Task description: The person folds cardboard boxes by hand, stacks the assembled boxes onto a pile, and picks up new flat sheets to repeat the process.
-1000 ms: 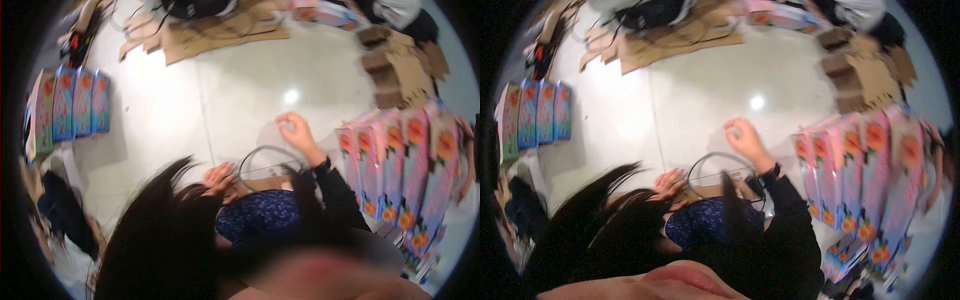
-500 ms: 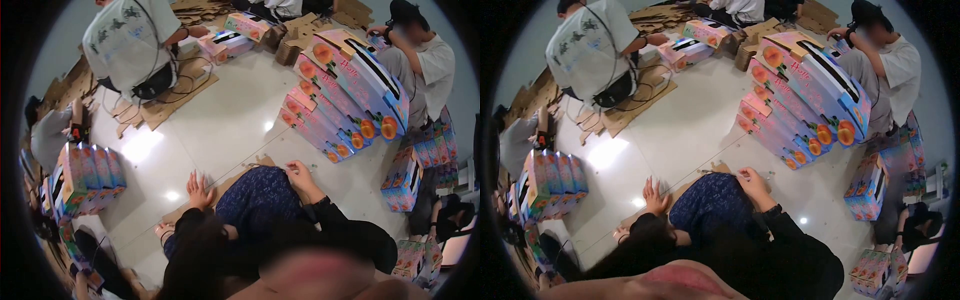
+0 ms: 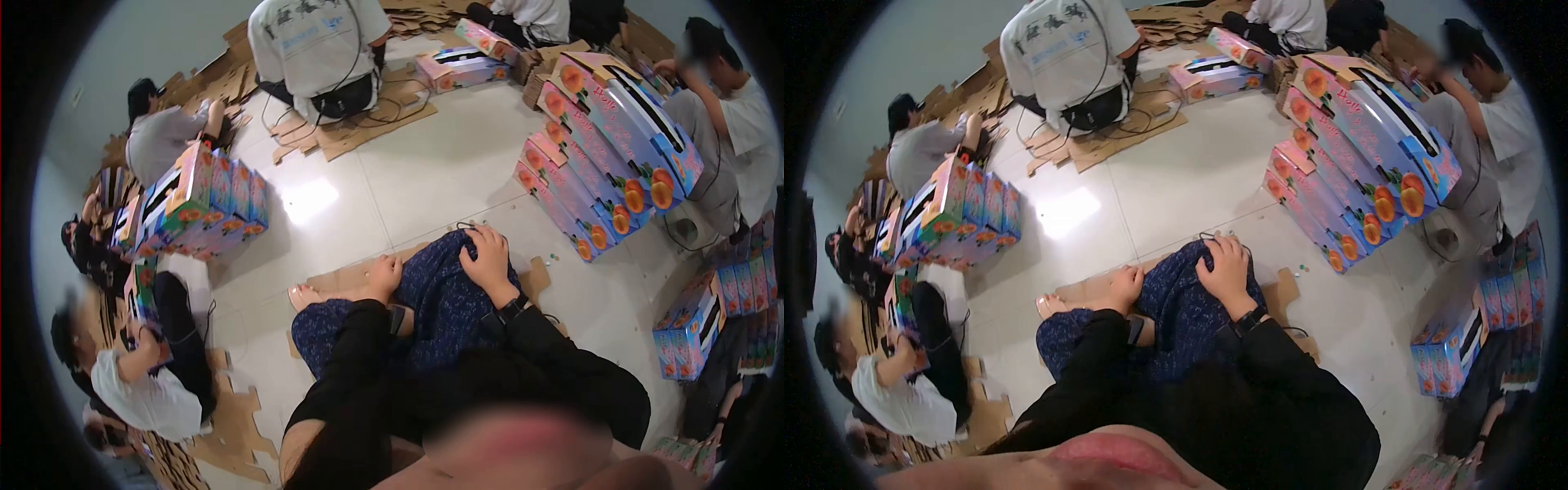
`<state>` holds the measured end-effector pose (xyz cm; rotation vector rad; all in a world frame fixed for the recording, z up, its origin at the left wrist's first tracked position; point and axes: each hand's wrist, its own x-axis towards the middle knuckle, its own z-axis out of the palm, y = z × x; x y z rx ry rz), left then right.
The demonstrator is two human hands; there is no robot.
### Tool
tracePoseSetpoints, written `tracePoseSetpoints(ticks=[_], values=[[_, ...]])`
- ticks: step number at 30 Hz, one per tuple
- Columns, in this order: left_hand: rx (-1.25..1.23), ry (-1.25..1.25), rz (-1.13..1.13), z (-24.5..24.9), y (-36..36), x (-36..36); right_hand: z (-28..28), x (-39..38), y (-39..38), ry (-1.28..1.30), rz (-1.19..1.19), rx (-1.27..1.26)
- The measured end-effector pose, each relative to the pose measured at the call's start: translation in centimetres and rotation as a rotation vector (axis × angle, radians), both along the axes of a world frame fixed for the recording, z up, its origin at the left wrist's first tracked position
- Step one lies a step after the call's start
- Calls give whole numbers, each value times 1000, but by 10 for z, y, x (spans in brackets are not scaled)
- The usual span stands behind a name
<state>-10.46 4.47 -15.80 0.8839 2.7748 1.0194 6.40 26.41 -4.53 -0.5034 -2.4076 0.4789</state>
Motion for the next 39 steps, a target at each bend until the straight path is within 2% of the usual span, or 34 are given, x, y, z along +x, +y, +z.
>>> tracePoseSetpoints(ticks=[2, 5, 6, 10, 13, 16, 28, 35, 39], values=[[36, 94, 130, -1, -1, 20, -1, 3, -1, 10, 10, 6], [-28, 79, 187, 13, -7, 41, -1, 6, -3, 8, 16, 16], [-87, -17, 173, 22, -8, 47, -1, 7, -3, 7, 17, 17], [-84, 23, 111, 27, -15, 53, -4, 7, -3, -1, 19, 43], [-91, -47, 118, 22, -14, 49, -5, 7, -3, -7, 23, 38], [-152, -31, 109, 22, -14, 50, -5, 9, -3, -13, 26, 35], [-67, 32, 157, 10, -13, 51, -8, 6, 0, 2, 44, 34], [-157, 48, 128, 9, -12, 47, -8, 8, -2, -15, 28, 55], [-119, 38, 161, 7, -10, 49, -8, 8, -1, -34, 31, 40]])
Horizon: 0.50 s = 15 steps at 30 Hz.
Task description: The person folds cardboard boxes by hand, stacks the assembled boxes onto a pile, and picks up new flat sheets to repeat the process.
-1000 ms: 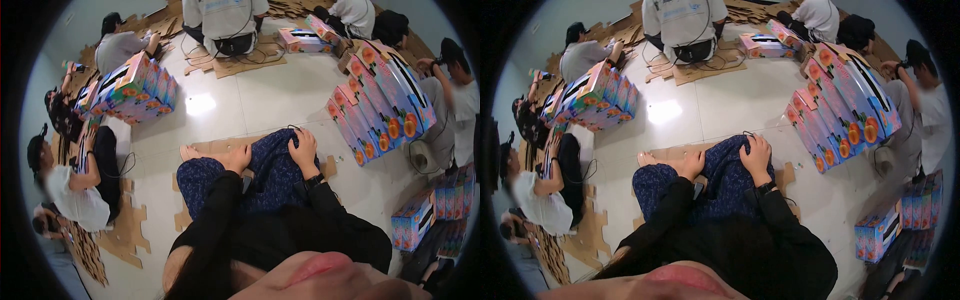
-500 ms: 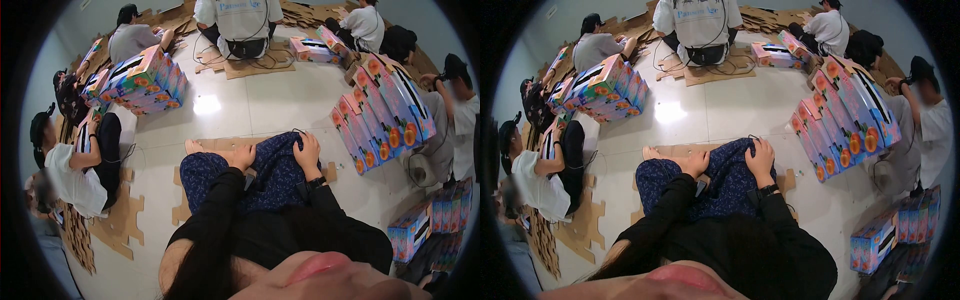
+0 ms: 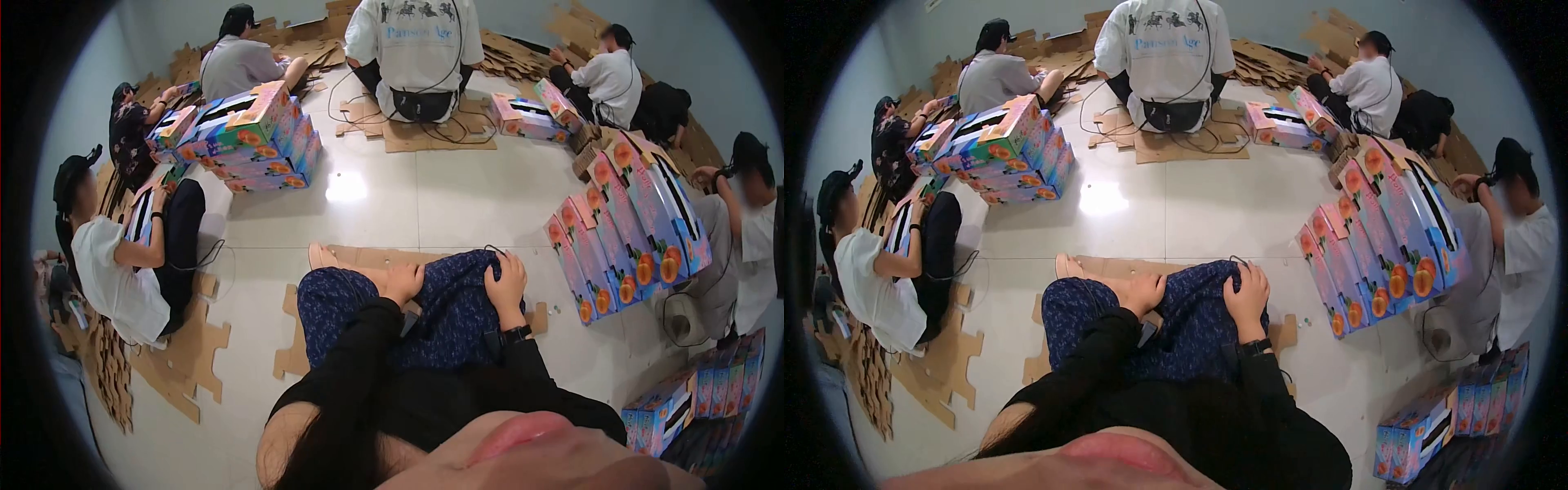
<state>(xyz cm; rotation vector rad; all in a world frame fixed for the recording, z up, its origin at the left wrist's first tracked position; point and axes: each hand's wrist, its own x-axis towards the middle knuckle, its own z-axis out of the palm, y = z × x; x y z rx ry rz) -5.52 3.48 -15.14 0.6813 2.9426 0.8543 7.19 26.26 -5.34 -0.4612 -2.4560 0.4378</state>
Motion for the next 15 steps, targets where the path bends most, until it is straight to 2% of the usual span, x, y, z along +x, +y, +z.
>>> tracePoseSetpoints(ticks=[9, 15], values=[[95, -8, 19, -5, 1, 1, 0, 1, 0, -30, -10, 23], [60, 43, 8, -17, 1, -2, -3, 2, 0, -13, -4, 0]])
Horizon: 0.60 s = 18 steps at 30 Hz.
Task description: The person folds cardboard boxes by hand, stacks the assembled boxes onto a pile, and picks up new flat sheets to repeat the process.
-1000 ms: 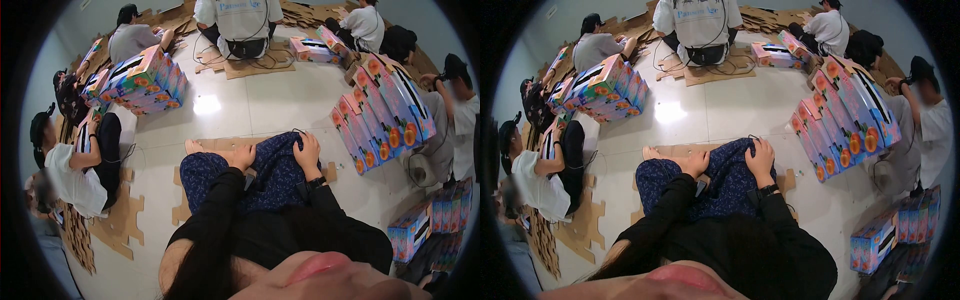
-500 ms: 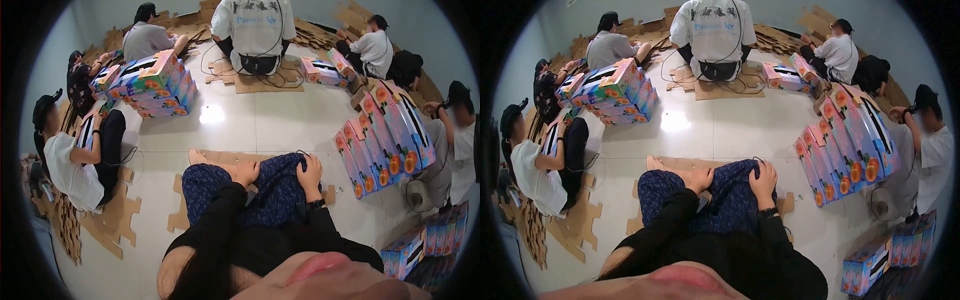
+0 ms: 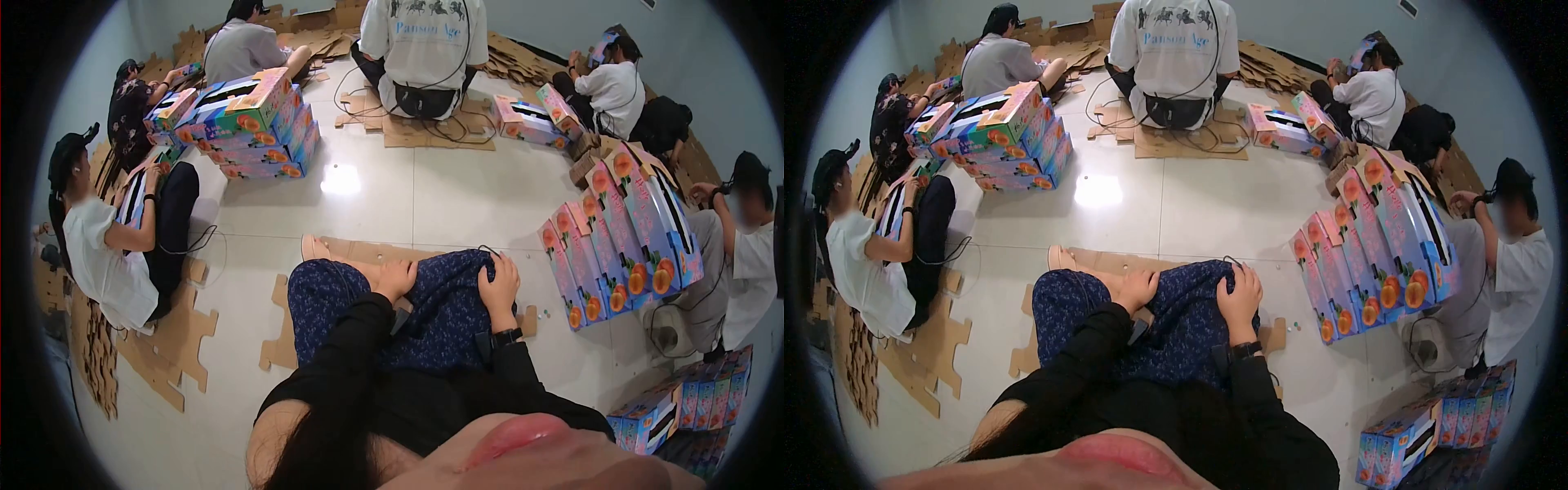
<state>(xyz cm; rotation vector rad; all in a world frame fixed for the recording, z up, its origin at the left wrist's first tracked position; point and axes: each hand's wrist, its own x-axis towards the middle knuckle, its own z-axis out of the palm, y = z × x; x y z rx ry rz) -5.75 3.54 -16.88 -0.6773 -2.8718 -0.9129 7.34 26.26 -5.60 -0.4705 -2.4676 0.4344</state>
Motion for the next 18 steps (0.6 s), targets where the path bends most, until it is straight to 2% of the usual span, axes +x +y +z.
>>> tracePoseSetpoints(ticks=[18], values=[[-6, -36, -12, 8, -2, 1, 0, -1, 0, -9, -1, -15]])
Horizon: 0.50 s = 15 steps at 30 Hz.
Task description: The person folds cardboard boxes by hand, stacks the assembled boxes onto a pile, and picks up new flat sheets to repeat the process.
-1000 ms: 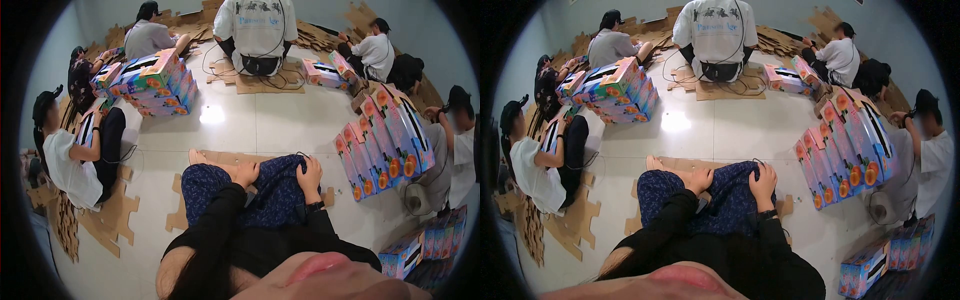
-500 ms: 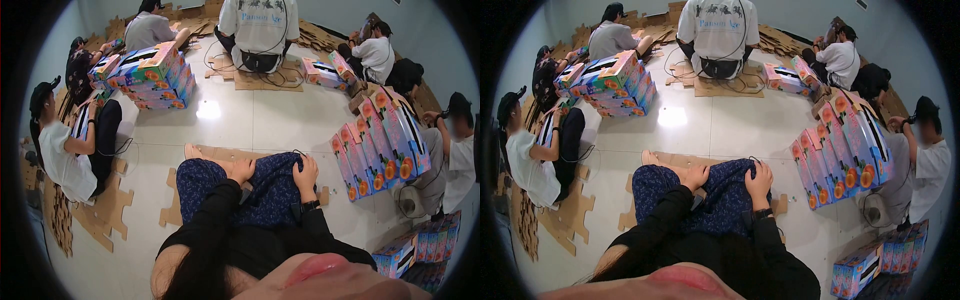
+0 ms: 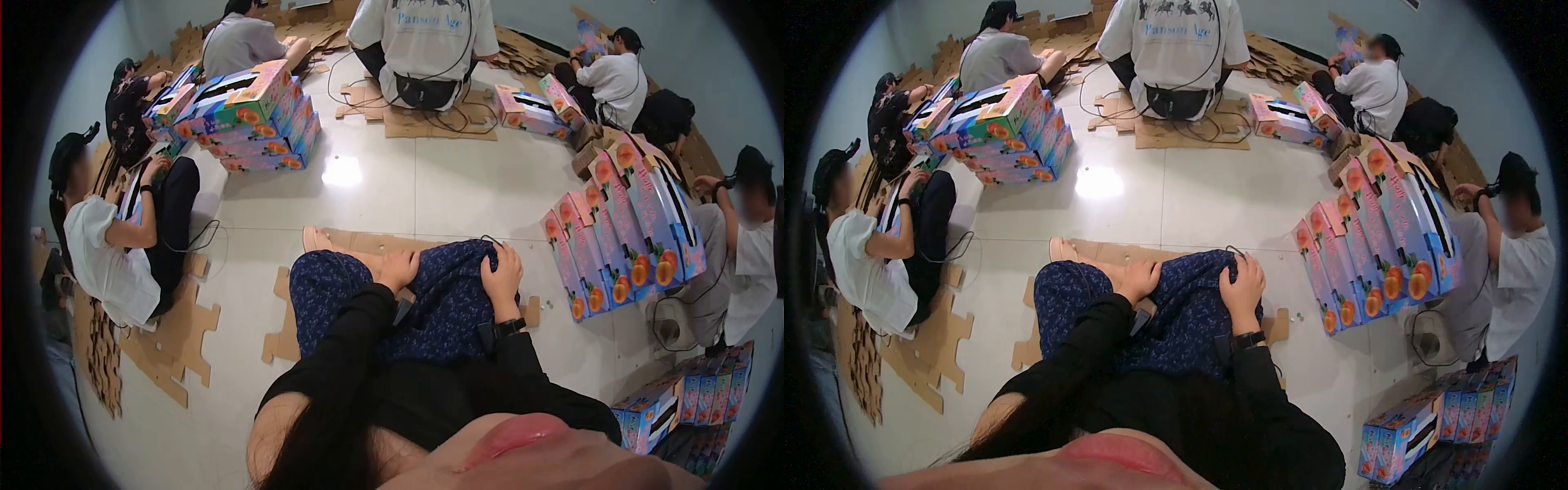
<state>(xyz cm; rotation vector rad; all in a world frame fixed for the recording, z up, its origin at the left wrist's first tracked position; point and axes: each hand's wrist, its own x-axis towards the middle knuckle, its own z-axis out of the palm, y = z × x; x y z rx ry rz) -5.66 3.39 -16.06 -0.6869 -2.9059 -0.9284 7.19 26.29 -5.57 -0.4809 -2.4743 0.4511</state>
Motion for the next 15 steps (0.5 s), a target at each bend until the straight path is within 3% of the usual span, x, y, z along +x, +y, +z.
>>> tracePoseSetpoints(ticks=[15], values=[[-4, -107, 3, 31, -3, 7, -1, -5, 5, -5, 61, 37]])
